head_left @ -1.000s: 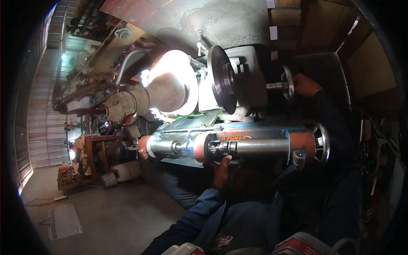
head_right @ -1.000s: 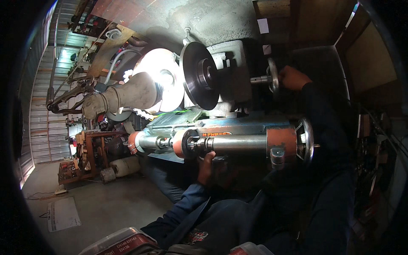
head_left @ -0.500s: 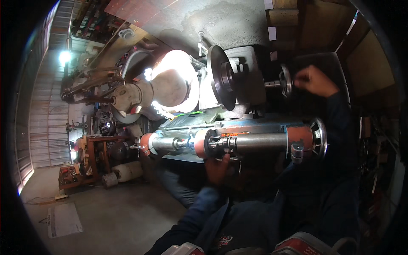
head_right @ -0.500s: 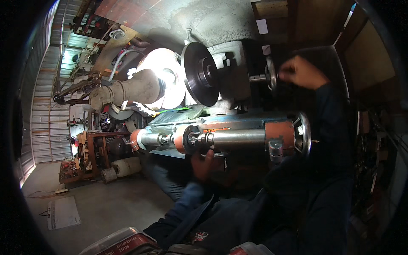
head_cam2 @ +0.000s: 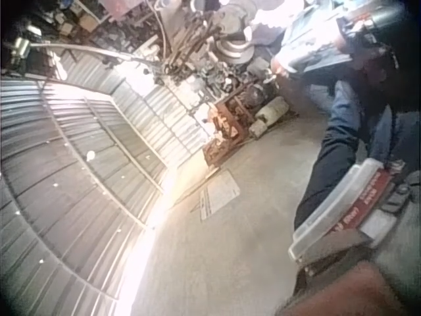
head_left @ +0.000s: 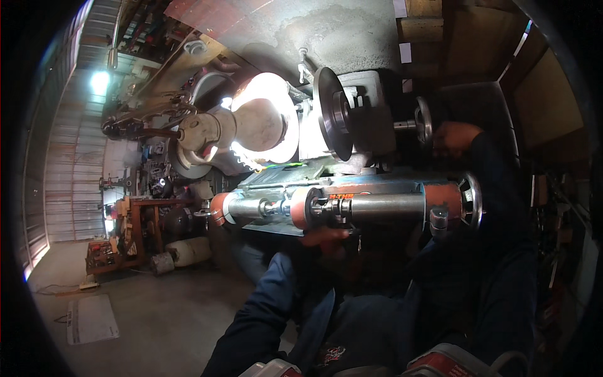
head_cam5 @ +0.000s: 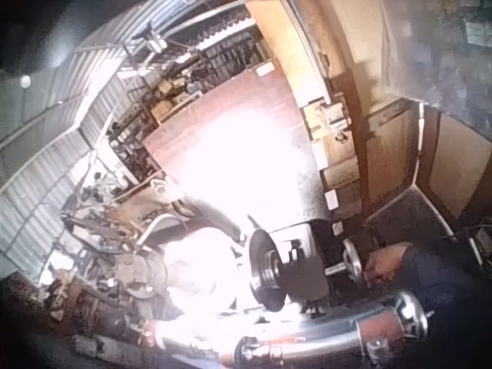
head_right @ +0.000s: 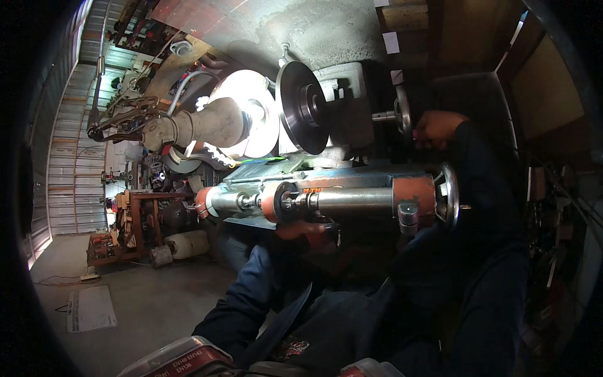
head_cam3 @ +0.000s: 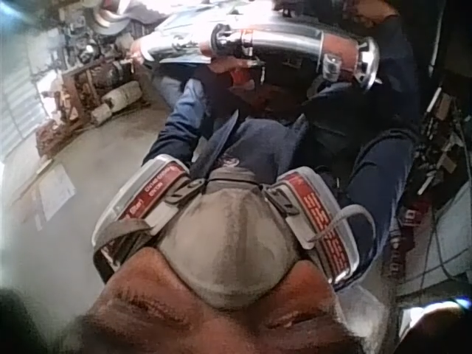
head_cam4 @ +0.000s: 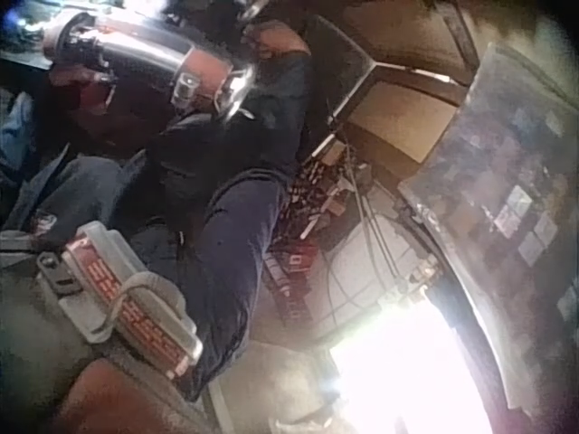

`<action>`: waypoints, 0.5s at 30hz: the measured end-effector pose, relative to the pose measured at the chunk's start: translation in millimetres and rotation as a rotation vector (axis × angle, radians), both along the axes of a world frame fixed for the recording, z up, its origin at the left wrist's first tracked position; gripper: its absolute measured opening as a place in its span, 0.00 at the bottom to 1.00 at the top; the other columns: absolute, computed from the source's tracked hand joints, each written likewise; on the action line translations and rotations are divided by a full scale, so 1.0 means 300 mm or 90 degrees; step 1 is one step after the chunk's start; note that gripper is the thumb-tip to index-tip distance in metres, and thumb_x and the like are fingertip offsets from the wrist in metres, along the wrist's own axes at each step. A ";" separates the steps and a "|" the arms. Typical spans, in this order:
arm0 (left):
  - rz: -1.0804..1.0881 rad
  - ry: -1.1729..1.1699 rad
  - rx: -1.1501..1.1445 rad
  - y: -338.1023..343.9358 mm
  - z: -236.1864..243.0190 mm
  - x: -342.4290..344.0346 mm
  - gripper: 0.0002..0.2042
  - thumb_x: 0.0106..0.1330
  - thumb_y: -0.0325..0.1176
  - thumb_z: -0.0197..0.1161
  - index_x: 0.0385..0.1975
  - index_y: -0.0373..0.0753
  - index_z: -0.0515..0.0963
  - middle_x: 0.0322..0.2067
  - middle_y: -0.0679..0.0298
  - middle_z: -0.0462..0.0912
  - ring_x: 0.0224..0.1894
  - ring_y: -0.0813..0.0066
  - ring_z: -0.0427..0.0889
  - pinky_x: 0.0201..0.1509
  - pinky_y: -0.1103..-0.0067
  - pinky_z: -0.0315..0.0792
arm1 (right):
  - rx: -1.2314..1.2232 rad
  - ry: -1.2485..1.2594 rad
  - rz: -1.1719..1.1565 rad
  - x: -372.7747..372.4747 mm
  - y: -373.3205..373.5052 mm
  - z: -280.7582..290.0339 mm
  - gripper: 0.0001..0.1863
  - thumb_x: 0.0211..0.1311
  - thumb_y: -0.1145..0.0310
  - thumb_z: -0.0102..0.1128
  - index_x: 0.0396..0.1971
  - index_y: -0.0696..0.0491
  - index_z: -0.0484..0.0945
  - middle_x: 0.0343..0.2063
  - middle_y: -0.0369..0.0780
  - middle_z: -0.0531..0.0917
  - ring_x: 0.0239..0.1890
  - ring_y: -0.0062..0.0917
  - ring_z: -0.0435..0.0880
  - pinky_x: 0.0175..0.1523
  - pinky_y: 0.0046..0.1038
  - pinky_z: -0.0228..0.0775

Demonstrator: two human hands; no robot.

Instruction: The recorder is using a lathe to grind a metal cylinder and measuring it with calipers.

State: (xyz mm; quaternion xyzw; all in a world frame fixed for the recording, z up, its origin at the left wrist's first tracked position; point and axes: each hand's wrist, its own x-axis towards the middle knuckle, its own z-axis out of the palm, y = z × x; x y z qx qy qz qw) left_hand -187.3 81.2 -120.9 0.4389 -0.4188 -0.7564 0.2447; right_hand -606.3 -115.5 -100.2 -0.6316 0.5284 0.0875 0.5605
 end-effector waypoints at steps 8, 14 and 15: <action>-0.079 -0.237 -0.115 -0.047 0.125 -0.144 0.29 0.55 0.34 0.74 0.56 0.36 0.71 0.50 0.60 0.77 0.55 0.69 0.74 0.60 0.70 0.69 | -0.183 0.000 0.013 -0.089 -0.065 -0.290 0.16 0.68 0.61 0.51 0.37 0.55 0.83 0.28 0.42 0.85 0.29 0.30 0.82 0.37 0.31 0.74; -0.052 -0.134 -0.092 -0.054 0.090 -0.050 0.29 0.57 0.31 0.72 0.58 0.36 0.69 0.51 0.59 0.77 0.56 0.67 0.74 0.62 0.69 0.68 | -0.621 -0.026 -0.174 -0.006 -0.101 -0.076 0.14 0.63 0.64 0.57 0.39 0.58 0.83 0.36 0.47 0.86 0.43 0.40 0.84 0.50 0.34 0.73; -0.052 -0.126 -0.074 -0.052 0.083 -0.043 0.29 0.57 0.31 0.72 0.58 0.36 0.69 0.51 0.59 0.77 0.56 0.67 0.74 0.62 0.69 0.68 | -0.574 -0.085 -0.188 -0.022 -0.095 -0.009 0.13 0.62 0.64 0.58 0.39 0.58 0.83 0.36 0.47 0.86 0.41 0.38 0.85 0.50 0.34 0.74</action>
